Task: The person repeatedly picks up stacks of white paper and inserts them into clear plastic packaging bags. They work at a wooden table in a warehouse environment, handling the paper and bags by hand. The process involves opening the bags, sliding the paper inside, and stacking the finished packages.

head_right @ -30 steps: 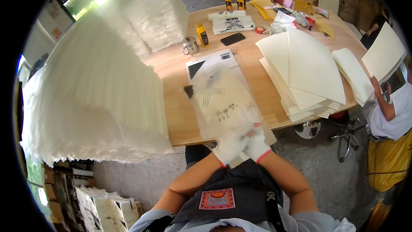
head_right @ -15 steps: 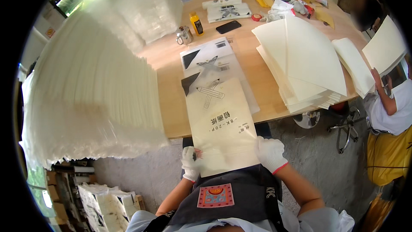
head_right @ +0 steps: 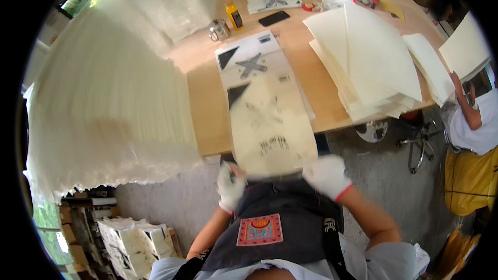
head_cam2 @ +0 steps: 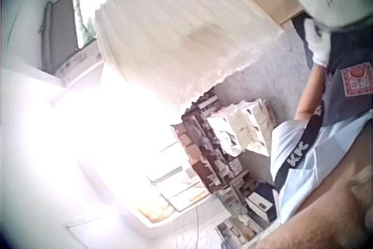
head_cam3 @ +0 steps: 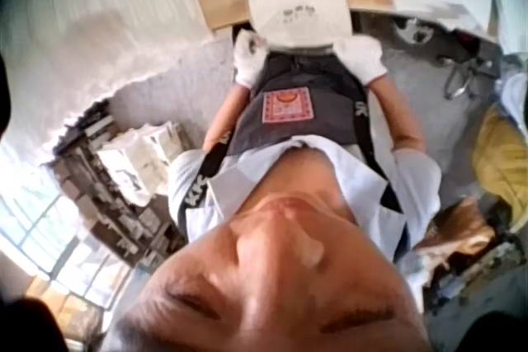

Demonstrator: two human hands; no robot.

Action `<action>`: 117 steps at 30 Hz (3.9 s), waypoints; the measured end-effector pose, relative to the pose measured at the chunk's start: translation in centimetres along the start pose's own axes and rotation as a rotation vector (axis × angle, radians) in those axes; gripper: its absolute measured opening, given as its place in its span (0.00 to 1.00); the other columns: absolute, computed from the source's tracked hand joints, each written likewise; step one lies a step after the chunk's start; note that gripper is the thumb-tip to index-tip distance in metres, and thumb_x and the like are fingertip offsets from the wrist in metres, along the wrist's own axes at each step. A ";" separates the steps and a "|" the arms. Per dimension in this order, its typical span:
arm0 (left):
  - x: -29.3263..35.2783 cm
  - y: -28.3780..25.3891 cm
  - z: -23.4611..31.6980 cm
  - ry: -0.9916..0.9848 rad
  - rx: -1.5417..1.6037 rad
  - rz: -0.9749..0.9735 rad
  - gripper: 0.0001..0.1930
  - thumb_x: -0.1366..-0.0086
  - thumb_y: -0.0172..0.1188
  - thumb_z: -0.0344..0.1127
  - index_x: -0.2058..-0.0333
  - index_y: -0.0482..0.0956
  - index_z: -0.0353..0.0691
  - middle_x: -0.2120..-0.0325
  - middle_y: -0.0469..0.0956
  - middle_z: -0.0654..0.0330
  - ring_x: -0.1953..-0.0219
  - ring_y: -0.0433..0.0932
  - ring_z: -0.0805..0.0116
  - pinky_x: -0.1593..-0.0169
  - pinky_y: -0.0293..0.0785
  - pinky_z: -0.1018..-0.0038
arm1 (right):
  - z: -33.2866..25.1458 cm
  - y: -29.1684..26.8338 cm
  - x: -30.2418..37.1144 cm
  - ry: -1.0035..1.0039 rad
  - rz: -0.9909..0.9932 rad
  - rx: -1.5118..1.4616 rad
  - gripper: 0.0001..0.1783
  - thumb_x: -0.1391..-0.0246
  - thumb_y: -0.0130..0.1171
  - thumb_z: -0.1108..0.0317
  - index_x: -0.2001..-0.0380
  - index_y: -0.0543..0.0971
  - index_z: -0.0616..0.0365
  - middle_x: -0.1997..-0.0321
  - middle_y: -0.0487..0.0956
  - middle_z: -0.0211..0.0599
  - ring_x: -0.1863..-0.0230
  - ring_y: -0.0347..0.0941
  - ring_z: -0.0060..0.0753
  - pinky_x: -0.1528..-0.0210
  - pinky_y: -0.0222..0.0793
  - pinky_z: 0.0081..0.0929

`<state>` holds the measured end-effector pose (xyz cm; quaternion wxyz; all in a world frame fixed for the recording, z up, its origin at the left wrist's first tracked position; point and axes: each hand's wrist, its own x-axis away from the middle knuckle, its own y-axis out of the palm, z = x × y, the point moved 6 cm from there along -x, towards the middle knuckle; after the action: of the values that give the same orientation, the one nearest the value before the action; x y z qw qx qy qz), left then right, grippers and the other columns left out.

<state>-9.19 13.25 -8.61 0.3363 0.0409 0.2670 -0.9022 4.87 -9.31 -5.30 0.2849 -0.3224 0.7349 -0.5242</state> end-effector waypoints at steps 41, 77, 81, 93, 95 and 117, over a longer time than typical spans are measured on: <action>-10.3 -27.8 34.3 0.806 -0.382 0.312 0.13 0.42 0.48 0.24 0.62 0.81 0.37 0.74 0.79 0.65 0.87 0.64 0.86 0.87 0.54 0.84 | -13.9 -17.1 -25.8 -0.385 0.013 -1.955 0.21 0.42 0.53 0.64 0.48 0.71 0.65 0.51 0.76 0.40 0.53 0.74 0.30 0.53 0.69 0.24; -16.4 14.8 -7.3 -0.131 -0.501 -0.722 0.14 0.51 0.65 0.48 0.69 0.80 0.49 0.66 0.77 0.56 0.60 0.75 0.57 0.58 0.70 0.63 | -1.1 12.3 0.9 0.666 -0.373 -1.645 0.14 0.42 0.51 0.57 0.66 0.75 0.57 0.72 0.78 0.35 0.75 0.72 0.22 0.73 0.70 0.20; -16.6 15.2 -7.6 -0.042 -0.504 -0.704 0.10 0.49 0.61 0.46 0.70 0.80 0.51 0.64 0.77 0.58 0.59 0.75 0.58 0.57 0.70 0.63 | -0.4 12.7 0.2 0.672 -0.362 -1.620 0.15 0.42 0.51 0.56 0.65 0.75 0.57 0.71 0.78 0.35 0.75 0.72 0.22 0.72 0.70 0.20; -18.9 15.0 -8.9 0.041 -0.169 -0.433 0.11 0.39 0.51 0.42 0.70 0.80 0.44 0.71 0.77 0.54 0.64 0.76 0.57 0.59 0.70 0.65 | -0.1 11.0 -4.7 0.431 -0.281 -1.654 0.15 0.40 0.50 0.55 0.65 0.75 0.57 0.72 0.78 0.34 0.76 0.72 0.23 0.73 0.69 0.19; -18.9 14.3 -3.1 0.074 -0.250 -0.452 0.12 0.37 0.51 0.39 0.66 0.80 0.37 0.71 0.78 0.54 0.65 0.75 0.62 0.58 0.69 0.68 | 2.2 10.1 -7.7 0.484 -0.140 -1.722 0.15 0.41 0.52 0.55 0.65 0.75 0.58 0.74 0.76 0.29 0.77 0.71 0.19 0.74 0.66 0.18; -14.3 13.5 12.3 0.409 0.078 -0.413 0.13 0.45 0.55 0.25 0.60 0.77 0.45 0.73 0.77 0.62 0.71 0.76 0.69 0.68 0.71 0.74 | 3.4 -1.9 -9.7 0.143 0.569 -0.747 0.19 0.43 0.50 0.50 0.74 0.77 0.55 0.68 0.79 0.38 0.65 0.74 0.32 0.60 0.69 0.28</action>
<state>11.62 6.83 -0.65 0.0830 0.1795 0.2972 -0.9341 13.84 -4.27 -3.72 0.2302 -0.1520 0.9501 -0.1459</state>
